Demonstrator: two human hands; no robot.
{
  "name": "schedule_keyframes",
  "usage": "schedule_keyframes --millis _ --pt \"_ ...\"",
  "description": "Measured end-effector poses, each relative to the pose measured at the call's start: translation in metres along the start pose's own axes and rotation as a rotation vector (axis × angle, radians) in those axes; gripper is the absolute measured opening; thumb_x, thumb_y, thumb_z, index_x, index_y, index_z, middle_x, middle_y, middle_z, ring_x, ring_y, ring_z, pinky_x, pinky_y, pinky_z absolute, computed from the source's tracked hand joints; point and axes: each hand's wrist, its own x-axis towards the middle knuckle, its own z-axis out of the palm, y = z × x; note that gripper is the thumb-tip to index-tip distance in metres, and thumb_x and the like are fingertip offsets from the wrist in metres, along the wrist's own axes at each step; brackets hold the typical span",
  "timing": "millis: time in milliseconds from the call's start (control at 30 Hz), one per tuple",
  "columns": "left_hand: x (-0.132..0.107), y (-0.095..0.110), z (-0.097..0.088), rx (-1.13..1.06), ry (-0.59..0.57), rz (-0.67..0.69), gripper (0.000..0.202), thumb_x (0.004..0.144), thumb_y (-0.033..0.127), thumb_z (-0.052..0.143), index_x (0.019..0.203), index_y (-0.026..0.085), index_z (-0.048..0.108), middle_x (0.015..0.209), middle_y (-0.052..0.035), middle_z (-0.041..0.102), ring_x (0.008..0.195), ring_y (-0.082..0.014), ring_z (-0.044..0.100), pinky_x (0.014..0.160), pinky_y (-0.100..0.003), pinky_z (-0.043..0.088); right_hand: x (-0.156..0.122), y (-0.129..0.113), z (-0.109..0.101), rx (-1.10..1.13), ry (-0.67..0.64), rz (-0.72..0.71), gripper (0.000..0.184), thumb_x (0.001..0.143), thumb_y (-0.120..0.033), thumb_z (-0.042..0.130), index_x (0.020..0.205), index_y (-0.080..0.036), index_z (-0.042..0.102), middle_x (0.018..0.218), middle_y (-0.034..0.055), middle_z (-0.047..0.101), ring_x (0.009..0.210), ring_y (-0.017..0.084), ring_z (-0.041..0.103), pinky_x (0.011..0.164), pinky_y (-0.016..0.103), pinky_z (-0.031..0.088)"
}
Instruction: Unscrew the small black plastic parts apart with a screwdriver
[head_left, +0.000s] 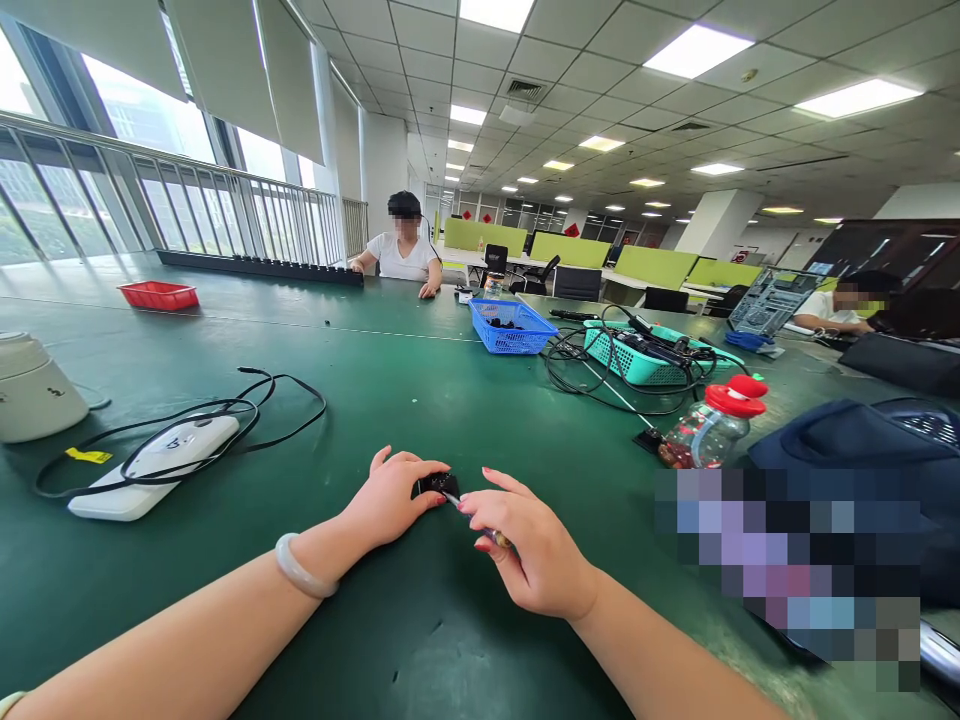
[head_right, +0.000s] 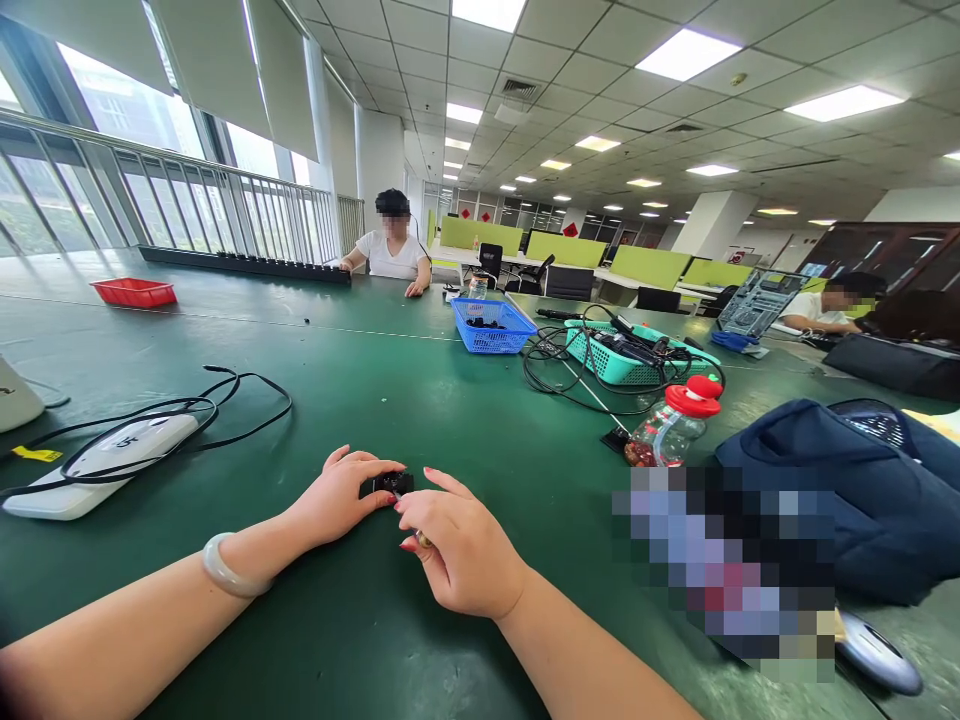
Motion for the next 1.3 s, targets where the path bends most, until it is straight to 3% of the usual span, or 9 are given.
schedule_keyframes --millis 167,333,800,1033,1300 --pt "0.0 -0.002 0.0 -0.016 -0.002 0.015 0.036 0.084 0.03 0.061 0.12 0.034 0.064 0.112 -0.0019 0.071 0.116 -0.0235 0.058 0.121 -0.059 0.016 0.003 -0.01 0.002 -0.06 -0.137 -0.075 0.014 0.088 -0.012 0.05 0.097 -0.021 0.056 0.103 0.006 0.072 0.1 0.014 0.068 0.105 0.037 0.05" --pt "0.0 -0.002 -0.001 -0.021 -0.013 0.01 0.038 0.084 0.029 0.061 0.121 0.033 0.064 0.114 -0.0015 0.071 0.115 -0.0233 0.059 0.121 -0.057 0.018 0.001 -0.013 0.01 -0.12 -0.267 -0.174 0.015 0.085 -0.015 0.054 0.096 -0.022 0.061 0.104 0.0035 0.072 0.104 0.016 0.064 0.107 0.036 0.046" --pt "0.0 -0.002 0.002 -0.001 0.016 0.043 0.038 0.08 0.023 0.061 0.117 0.031 0.065 0.112 -0.0025 0.07 0.117 -0.0239 0.055 0.119 -0.06 0.017 -0.003 -0.012 0.019 -0.122 -0.172 -0.164 0.011 0.087 -0.016 0.055 0.094 -0.023 0.058 0.101 -0.0018 0.074 0.104 0.016 0.062 0.111 0.039 0.038" --pt "-0.001 0.0 0.002 -0.003 0.031 0.046 0.049 0.08 0.022 0.061 0.127 0.032 0.056 0.116 -0.0028 0.069 0.121 -0.0236 0.054 0.12 -0.058 0.018 -0.003 -0.013 0.019 -0.138 -0.151 -0.164 0.011 0.088 -0.016 0.054 0.094 -0.024 0.059 0.099 -0.0018 0.074 0.103 0.016 0.063 0.11 0.04 0.038" --pt "-0.003 0.002 0.0 -0.002 0.008 0.047 0.038 0.081 0.022 0.059 0.117 0.033 0.063 0.112 -0.0001 0.071 0.121 -0.0234 0.053 0.12 -0.06 0.014 -0.003 -0.011 0.019 -0.112 -0.119 -0.174 0.008 0.088 -0.018 0.055 0.088 -0.025 0.059 0.096 -0.0029 0.074 0.101 0.015 0.064 0.109 0.039 0.04"
